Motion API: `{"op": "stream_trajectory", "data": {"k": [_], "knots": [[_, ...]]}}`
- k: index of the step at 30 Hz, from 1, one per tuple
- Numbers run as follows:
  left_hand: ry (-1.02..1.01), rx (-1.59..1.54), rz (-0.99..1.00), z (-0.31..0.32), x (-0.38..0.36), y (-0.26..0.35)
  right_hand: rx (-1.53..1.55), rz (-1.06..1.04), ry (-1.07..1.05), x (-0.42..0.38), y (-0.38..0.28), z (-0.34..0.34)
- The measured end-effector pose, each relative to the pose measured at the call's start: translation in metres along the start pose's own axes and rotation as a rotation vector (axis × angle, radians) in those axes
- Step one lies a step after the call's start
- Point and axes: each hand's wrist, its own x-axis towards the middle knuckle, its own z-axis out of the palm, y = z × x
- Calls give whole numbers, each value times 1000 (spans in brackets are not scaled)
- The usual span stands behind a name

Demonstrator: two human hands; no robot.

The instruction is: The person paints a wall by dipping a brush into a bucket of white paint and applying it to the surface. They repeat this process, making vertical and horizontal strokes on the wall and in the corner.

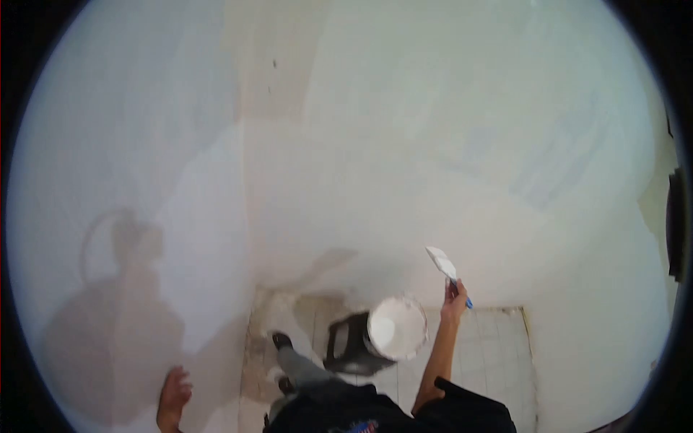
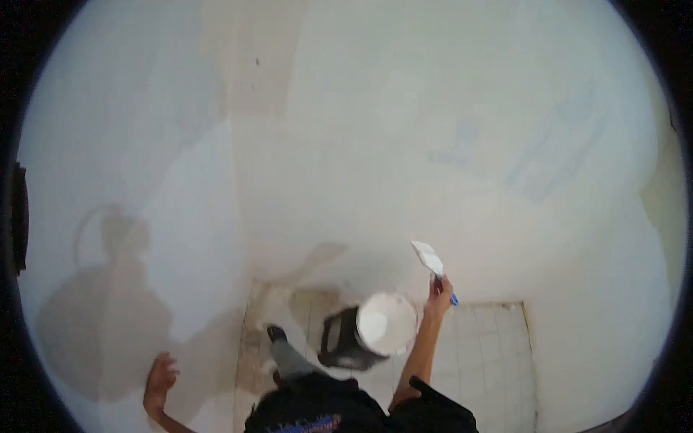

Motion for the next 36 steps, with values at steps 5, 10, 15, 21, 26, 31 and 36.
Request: {"op": "stream_trajectory", "data": {"k": [5,10,15,21,26,31,36], "knots": [[-38,-77,83,-47,37,-85,-23,-234,-274,-1,-57,145],[113,64,113,53,8,52,-70,-551,-467,-28,-98,302],[-202,400,148,99,103,126,-146,-850,-769,-38,-119,449],[-292,575,621,155,215,264,-249,-1299,-1020,-64,-149,606],[-224,526,946,178,289,368,-310,-1427,-1210,-77,-171,700],[-115,501,1084,192,223,427,-495,-1669,-1229,-134,-268,689],[-154,466,1108,205,241,432,-524,-1753,-1198,-134,-269,687]]}}
